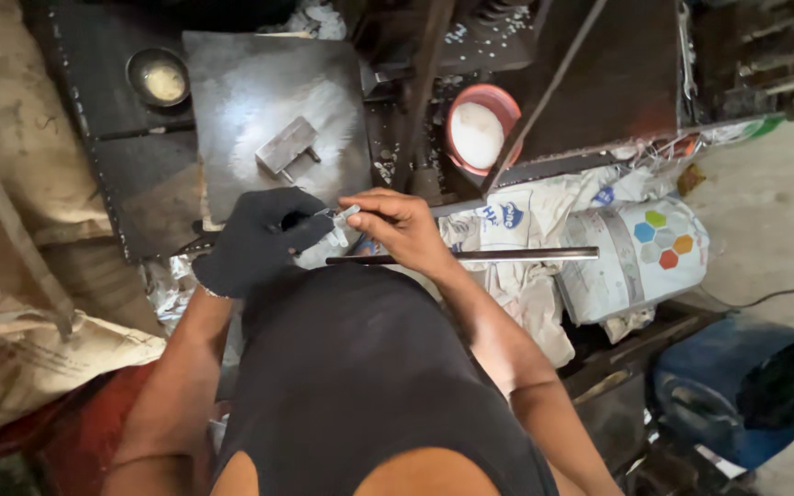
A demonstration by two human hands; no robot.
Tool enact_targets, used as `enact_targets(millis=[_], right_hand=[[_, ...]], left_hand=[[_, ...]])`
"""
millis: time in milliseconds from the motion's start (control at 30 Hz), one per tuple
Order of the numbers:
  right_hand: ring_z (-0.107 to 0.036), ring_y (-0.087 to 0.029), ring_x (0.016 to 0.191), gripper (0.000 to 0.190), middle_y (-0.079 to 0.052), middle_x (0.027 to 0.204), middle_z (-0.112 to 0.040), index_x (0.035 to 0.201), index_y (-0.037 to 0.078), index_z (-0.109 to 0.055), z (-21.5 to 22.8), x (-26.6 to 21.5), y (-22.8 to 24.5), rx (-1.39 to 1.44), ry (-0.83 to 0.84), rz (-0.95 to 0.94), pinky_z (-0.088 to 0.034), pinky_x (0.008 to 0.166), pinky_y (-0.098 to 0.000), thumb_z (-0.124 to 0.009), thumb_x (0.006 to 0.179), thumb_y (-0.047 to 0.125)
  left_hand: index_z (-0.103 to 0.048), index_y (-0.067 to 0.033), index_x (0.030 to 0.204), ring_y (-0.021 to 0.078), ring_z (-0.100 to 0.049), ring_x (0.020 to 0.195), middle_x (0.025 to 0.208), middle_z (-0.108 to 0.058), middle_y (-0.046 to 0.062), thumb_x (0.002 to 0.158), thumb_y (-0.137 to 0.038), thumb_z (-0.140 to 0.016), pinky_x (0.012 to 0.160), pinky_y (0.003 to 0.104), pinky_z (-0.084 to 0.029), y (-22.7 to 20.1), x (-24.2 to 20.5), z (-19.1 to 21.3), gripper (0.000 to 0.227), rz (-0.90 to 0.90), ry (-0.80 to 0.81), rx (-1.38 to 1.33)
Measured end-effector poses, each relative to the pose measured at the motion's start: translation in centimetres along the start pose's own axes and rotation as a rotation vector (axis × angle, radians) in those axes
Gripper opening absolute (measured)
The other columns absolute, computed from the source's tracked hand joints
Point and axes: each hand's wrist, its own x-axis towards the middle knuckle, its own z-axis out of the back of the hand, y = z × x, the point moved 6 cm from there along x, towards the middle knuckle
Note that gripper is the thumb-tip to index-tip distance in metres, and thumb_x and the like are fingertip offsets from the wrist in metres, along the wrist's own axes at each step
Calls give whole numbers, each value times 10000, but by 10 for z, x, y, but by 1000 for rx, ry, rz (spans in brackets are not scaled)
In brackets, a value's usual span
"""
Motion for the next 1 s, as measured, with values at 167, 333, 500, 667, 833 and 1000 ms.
enact_targets(millis=[167, 333, 500, 667, 833, 1000], right_hand=[[-737, -231, 1072, 217, -118, 1161, -762, 1180, 26, -732, 9, -16, 22, -244, -72, 329, -572, 941, -337, -739, 963, 11], [-741, -254, 1079, 248, -109, 1168, -750, 1168, 42, -717, 16, -23, 38, -374, -108, 471, -569, 919, -355, -762, 929, -8], [-697, -283, 969, 305, -113, 1122, -703, 1140, 75, -733, 16, -31, 45, -674, -186, 621, -545, 813, -380, -805, 847, 31], [-688, -258, 912, 275, -75, 1077, -698, 1147, 69, -738, 15, -31, 36, -665, -117, 586, -538, 772, -376, -813, 882, 63], [-694, -292, 953, 253, -95, 1106, -696, 1150, 64, -718, 9, -33, 28, -679, 19, 533, -561, 819, -399, -789, 924, 155], [-701, -320, 1012, 209, -132, 1137, -700, 1126, 68, -728, 12, -26, 22, -713, 10, 552, -561, 855, -402, -756, 941, 161]], left_hand=[[-752, -22, 1002, 43, -562, 655, 747, -673, -10, 918, -149, -750, 571, 258, -458, 5, 7, -13, 152, 25, 47, -82], [-729, -10, 1087, 56, -590, 770, 850, -679, -3, 952, -143, -724, 682, 252, -505, 15, 10, -29, 190, 163, 118, -340], [-683, -21, 1209, 72, -650, 897, 1002, -724, 26, 930, -150, -699, 773, 250, -545, 13, 10, -47, 307, 135, 152, -293], [-700, -31, 1165, 118, -736, 823, 937, -763, 53, 947, -186, -692, 716, 275, -588, 36, 8, -61, 268, 252, 80, -400], [-697, -24, 1105, 121, -694, 760, 857, -733, 56, 964, -185, -685, 669, 301, -569, 52, -7, -65, 214, 280, -5, -251], [-681, -13, 1095, 111, -647, 804, 912, -704, 51, 1007, -143, -661, 706, 295, -548, 45, -11, -55, 158, 123, -106, -337]])
